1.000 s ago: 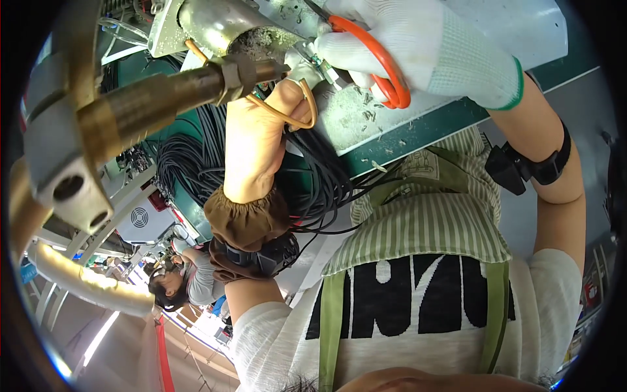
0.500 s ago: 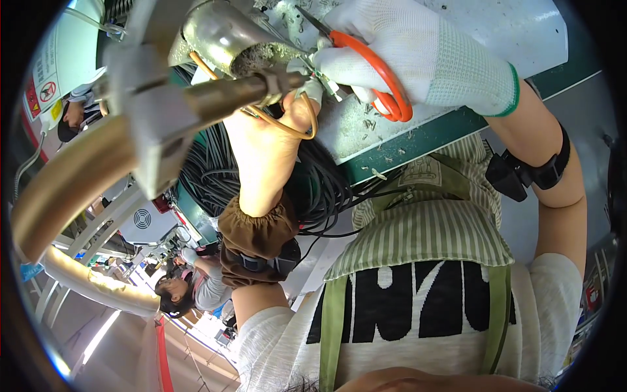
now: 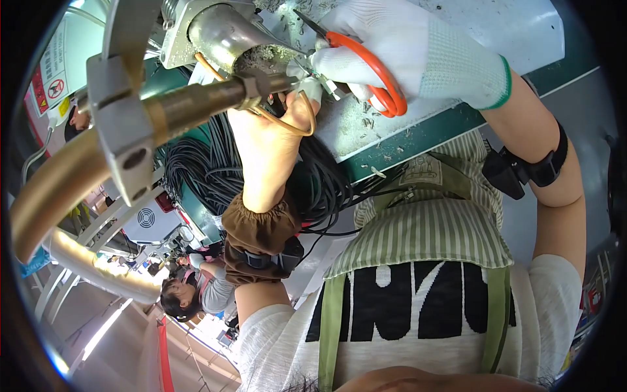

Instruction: The person trims the ends of black cables using shears, gathers the cables into a bundle, and then continues trimming the connectors on the bundled cables one by one.

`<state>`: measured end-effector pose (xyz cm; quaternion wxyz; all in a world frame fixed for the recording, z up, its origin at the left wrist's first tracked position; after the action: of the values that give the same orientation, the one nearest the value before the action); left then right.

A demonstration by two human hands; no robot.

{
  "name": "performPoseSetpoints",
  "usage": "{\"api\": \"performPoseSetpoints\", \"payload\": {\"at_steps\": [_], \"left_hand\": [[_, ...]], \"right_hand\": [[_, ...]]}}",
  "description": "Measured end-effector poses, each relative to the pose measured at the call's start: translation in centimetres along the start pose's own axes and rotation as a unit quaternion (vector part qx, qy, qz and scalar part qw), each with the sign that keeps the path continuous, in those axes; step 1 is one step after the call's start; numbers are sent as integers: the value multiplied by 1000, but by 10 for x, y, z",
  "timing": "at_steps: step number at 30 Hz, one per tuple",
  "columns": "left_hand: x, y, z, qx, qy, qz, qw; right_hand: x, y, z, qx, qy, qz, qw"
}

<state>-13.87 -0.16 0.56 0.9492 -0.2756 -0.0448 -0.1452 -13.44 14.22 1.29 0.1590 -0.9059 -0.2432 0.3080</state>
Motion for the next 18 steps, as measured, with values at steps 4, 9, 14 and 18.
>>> {"api": "performPoseSetpoints", "payload": {"at_steps": [4,9,14,18], "left_hand": [[-13,-2,-13,66,-44,-48,996],[-6,0,-15,198,-75,-4,977],[20,-20,-21,286,-63,30,956],[19,-7,-14,289,-56,-14,955]], "right_hand": [[-2,11,36,-281,274,-49,918],[15,-29,-45,98,-156,190,964],[78,-14,1,-243,362,93,895],[78,-42,-35,308,278,152,897]]}}
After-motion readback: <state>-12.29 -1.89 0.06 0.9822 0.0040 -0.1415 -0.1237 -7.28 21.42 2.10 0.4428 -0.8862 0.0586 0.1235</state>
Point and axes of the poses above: each hand's wrist, its own x-axis away from the middle knuckle, its own y-axis out of the palm, z = x × y, the point moved 9 cm from there along -x, towards the middle knuckle, and after that the axes turned 4 degrees about -x, right-handed, at the moved point
